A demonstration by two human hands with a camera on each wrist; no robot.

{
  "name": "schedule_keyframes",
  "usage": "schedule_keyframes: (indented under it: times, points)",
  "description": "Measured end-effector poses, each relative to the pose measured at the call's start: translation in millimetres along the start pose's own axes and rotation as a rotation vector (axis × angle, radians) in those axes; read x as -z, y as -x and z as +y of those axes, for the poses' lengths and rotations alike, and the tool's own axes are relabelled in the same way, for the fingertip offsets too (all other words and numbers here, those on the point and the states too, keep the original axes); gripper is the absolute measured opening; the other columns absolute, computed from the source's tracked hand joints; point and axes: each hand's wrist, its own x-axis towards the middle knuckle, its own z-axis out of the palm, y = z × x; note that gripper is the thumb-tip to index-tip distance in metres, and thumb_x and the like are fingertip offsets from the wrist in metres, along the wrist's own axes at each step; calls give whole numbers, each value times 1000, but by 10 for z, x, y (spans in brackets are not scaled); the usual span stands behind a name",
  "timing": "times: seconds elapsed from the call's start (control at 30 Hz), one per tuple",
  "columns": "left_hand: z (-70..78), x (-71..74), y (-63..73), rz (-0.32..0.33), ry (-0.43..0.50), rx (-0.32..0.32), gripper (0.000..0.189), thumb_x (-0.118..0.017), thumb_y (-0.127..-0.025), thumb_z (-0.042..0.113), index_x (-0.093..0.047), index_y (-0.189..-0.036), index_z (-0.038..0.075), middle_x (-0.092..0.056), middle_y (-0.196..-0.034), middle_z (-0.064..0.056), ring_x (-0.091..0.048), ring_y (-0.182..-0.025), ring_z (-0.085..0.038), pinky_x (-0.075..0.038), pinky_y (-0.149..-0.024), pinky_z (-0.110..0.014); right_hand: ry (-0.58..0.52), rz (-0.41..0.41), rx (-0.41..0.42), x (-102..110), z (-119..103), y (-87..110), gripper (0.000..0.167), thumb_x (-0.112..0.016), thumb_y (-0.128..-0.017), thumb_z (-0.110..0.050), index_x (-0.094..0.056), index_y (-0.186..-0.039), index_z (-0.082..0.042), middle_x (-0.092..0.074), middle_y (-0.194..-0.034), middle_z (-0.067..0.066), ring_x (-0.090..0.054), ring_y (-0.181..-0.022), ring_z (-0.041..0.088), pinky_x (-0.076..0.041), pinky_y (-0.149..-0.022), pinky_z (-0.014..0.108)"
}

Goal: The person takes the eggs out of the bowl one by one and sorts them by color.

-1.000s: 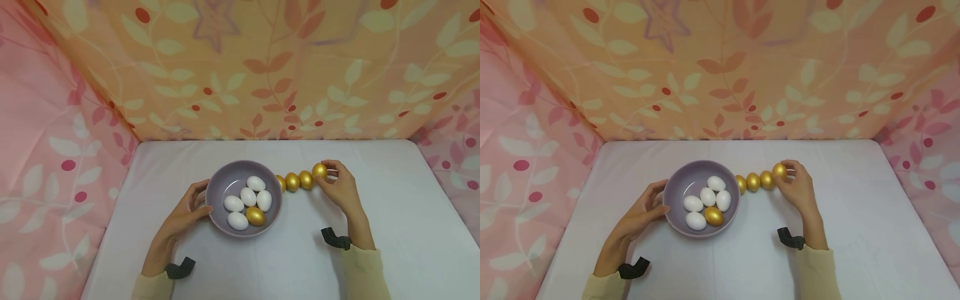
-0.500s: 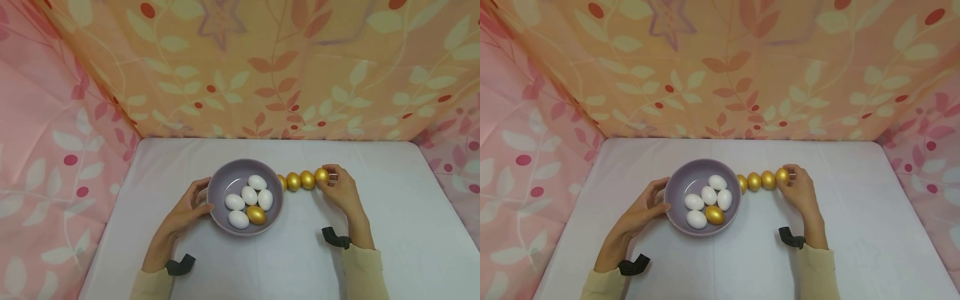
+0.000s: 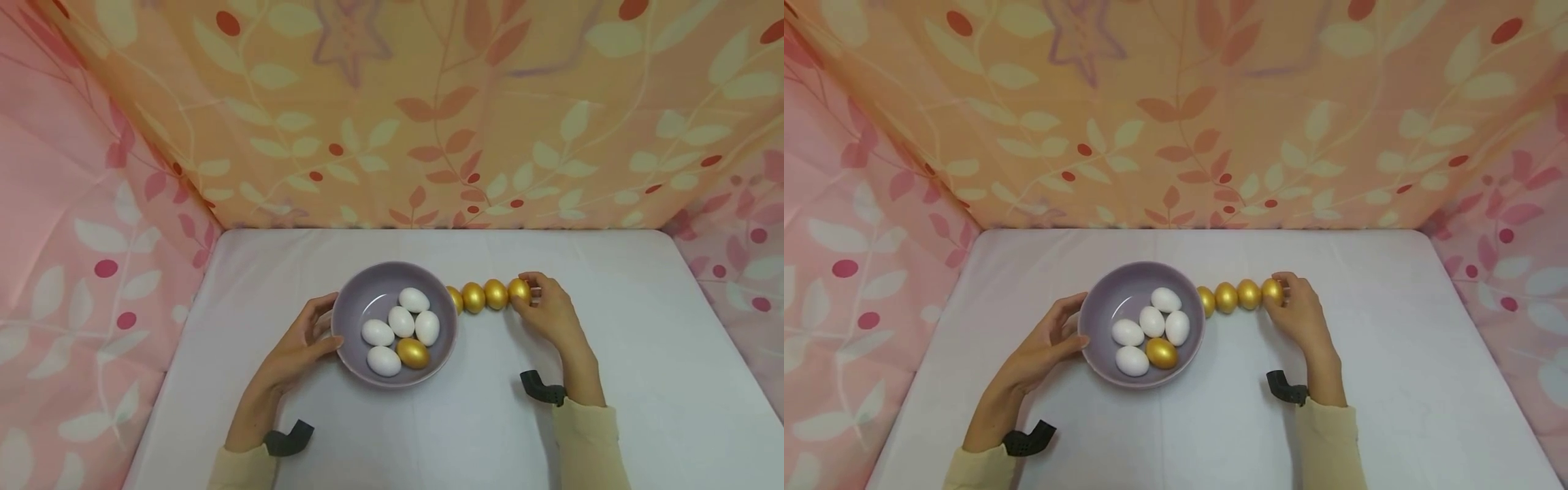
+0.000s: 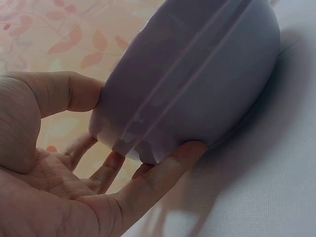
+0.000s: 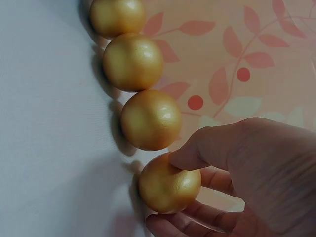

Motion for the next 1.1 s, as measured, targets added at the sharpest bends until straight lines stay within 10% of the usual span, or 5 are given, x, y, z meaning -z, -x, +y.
schedule_keyframes:
  times: [1.1]
  points:
    - [-35, 10, -4, 3, -8, 16, 78, -67, -96, -4, -28, -163, 11, -19, -175, -12, -23, -160, -50, -57, -98, -27, 4, 168, 61, 108, -118, 113, 41, -58, -106, -17, -59, -140, 6, -59, -135, 36, -60, -124, 52, -55, -99, 64]
